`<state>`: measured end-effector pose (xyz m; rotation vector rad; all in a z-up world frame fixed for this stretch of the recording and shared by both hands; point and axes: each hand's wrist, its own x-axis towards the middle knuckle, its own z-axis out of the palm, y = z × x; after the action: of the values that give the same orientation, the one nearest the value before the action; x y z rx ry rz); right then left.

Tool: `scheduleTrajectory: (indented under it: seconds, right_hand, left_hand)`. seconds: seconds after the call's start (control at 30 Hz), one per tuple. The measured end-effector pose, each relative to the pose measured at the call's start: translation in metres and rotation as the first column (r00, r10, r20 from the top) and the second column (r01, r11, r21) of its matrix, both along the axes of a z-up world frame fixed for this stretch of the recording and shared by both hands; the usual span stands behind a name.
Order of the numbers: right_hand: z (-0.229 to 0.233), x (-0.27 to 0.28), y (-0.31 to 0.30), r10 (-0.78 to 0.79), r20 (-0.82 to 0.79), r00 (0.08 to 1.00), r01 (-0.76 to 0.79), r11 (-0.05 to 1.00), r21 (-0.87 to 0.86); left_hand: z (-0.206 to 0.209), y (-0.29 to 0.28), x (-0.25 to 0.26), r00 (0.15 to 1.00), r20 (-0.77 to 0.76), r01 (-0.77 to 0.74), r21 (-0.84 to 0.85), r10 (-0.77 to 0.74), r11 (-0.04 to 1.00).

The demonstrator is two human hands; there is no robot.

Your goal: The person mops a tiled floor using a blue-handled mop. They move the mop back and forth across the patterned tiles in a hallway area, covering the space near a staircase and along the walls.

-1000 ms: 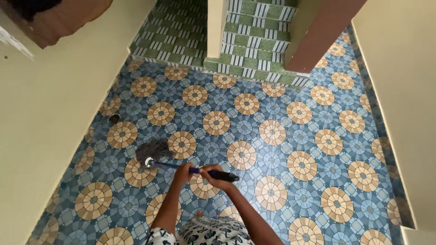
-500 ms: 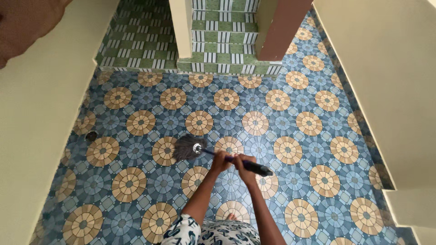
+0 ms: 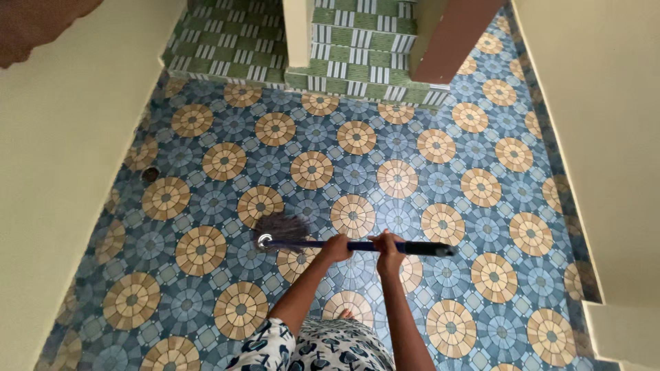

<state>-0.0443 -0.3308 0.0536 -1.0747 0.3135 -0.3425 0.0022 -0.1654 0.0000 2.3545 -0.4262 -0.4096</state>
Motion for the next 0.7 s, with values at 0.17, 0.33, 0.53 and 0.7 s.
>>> scheduleTrajectory:
  seconds: [0.17, 0.33, 0.53, 0.7]
  right_hand:
    - [-0.036, 0.025, 0.087, 0.409, 0.061, 0.911, -0.406, 0.912, -0.050]
    - [-0.028, 0.017, 0.178, 0.773, -0.047, 0.632, -0.720, 0.564, -0.405]
    - [-0.002, 0.003, 0.181, 0.816, -0.008, 0.578, -0.669, 0.468, -0.577]
    - [0.004, -0.033, 0.095, 0.701, 0.078, 0.709, -0.606, 0.662, -0.441]
  left_hand:
    - [-0.004, 0.101, -0.023, 0.933, 0.037, -0.355, -0.052, 0.357, 0.934]
    - [-0.003, 0.181, -0.062, 0.678, 0.072, -0.712, -0.183, 0.732, 0.678]
    - [-0.012, 0.192, -0.068, 0.673, 0.345, -0.536, -0.383, 0.654, 0.753]
    - [-0.026, 0.112, -0.076, 0.785, 0.321, -0.474, -0.238, 0.529, 0.848]
